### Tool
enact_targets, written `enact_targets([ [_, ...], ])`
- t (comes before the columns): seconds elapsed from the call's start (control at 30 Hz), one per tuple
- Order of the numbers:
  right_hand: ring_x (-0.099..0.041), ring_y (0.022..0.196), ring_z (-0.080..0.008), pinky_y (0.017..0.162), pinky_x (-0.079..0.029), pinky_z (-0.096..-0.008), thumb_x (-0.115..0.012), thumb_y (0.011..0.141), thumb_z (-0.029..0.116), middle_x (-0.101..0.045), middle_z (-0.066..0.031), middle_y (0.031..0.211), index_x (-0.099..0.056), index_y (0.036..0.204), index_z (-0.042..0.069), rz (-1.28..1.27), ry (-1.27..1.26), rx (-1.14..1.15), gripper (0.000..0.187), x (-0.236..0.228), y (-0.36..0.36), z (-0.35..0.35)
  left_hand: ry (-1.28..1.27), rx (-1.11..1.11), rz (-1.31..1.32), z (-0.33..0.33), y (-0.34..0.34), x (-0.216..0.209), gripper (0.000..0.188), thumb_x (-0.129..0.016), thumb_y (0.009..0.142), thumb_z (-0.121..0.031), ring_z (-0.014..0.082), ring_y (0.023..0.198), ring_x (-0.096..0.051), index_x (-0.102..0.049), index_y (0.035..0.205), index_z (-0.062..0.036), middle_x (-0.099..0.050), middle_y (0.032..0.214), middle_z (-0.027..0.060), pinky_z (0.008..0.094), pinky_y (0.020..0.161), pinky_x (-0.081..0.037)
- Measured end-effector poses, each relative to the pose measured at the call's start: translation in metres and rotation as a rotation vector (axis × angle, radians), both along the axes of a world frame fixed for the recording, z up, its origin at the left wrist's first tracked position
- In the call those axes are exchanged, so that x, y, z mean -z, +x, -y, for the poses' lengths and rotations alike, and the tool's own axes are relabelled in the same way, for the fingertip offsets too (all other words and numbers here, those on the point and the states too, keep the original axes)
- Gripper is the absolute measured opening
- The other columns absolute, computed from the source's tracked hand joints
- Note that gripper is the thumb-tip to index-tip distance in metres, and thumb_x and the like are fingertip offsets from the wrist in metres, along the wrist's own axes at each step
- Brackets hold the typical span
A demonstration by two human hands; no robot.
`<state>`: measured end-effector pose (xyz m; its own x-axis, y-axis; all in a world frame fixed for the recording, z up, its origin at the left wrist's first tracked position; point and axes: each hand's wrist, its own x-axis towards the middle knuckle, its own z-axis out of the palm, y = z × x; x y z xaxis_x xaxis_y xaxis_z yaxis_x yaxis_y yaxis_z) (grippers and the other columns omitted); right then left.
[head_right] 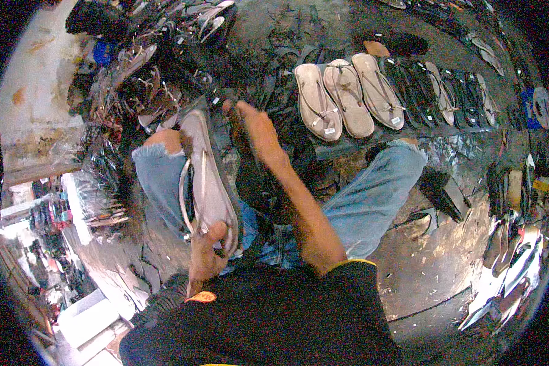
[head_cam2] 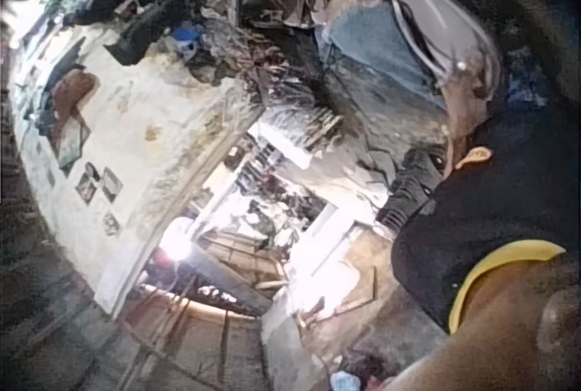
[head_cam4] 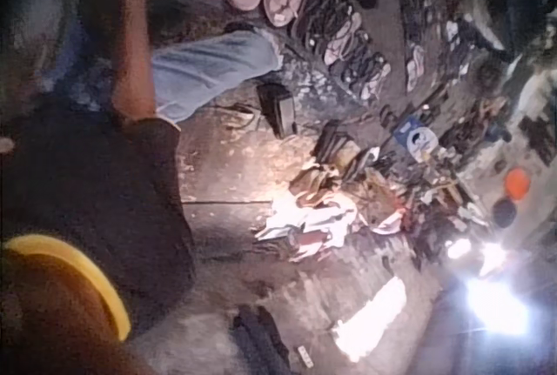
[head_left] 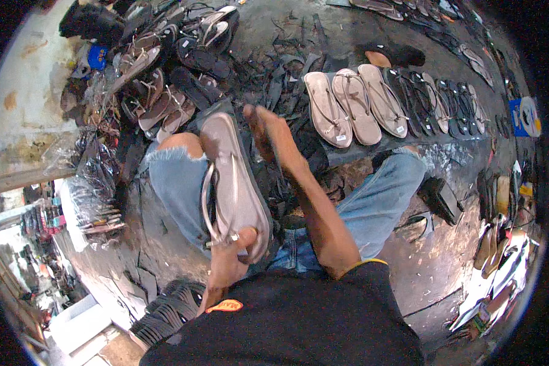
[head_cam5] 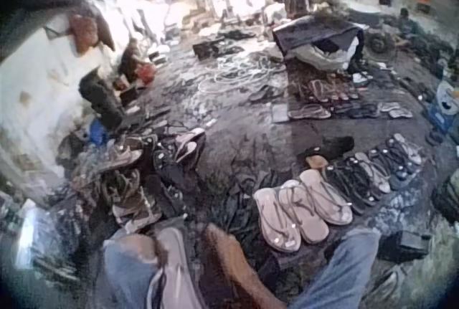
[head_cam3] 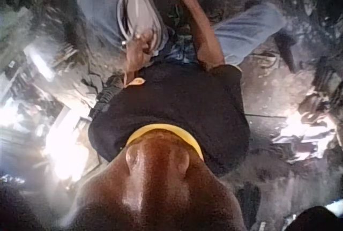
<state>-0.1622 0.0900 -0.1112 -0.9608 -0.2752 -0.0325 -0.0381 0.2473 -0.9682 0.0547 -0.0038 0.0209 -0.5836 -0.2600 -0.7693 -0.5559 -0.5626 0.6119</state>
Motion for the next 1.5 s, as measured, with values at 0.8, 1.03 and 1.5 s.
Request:
enact_targets([
  [0.8,-0.063,0.069,-0.0465,0.061,-0.048,-0.0492,-0.054,0.099,0.035,-0.063,-0.0229,0.075,-0.059,0.101,0.007,0.194,0.288,-0.146,0.028,-0.093,0.265,-0.171,-0.096,0.432,-0.266,0.030,-0.047,-0.042,0.036,-0.054,0.104,-0.041,0.0050,0.070,-0.062,-0.065,0.111,-0.0066,-0.068,0.087,-0.0032,0.0220,0.062,-0.049],
  [1.03,-0.063,0.076,-0.0492,0.063,-0.047,-0.0530,-0.055,0.099,0.037,-0.065,-0.0247,0.079,-0.059,0.103,0.008,0.231,0.425,-0.171,0.030,-0.079,0.223,-0.166,-0.219,0.535,-0.284,0.027,-0.051,-0.029,0.040,-0.063,0.101,-0.038,0.0072,0.095,-0.059,-0.063,0.122,-0.0035,-0.068,0.105,-0.0012,0.0240,0.085,-0.046],
  [1.5,-0.066,0.080,-0.0474,0.075,-0.052,-0.0562,-0.047,0.102,0.043,-0.068,-0.0264,0.080,-0.068,0.107,0.002,0.072,0.316,-0.734,0.046,-0.150,0.047,-0.105,-0.330,0.775,-0.133,0.029,-0.060,-0.032,0.040,-0.064,0.100,-0.032,0.0118,0.104,-0.057,-0.059,0.130,-0.0053,-0.066,0.116,0.0033,0.0293,0.093,-0.047],
])
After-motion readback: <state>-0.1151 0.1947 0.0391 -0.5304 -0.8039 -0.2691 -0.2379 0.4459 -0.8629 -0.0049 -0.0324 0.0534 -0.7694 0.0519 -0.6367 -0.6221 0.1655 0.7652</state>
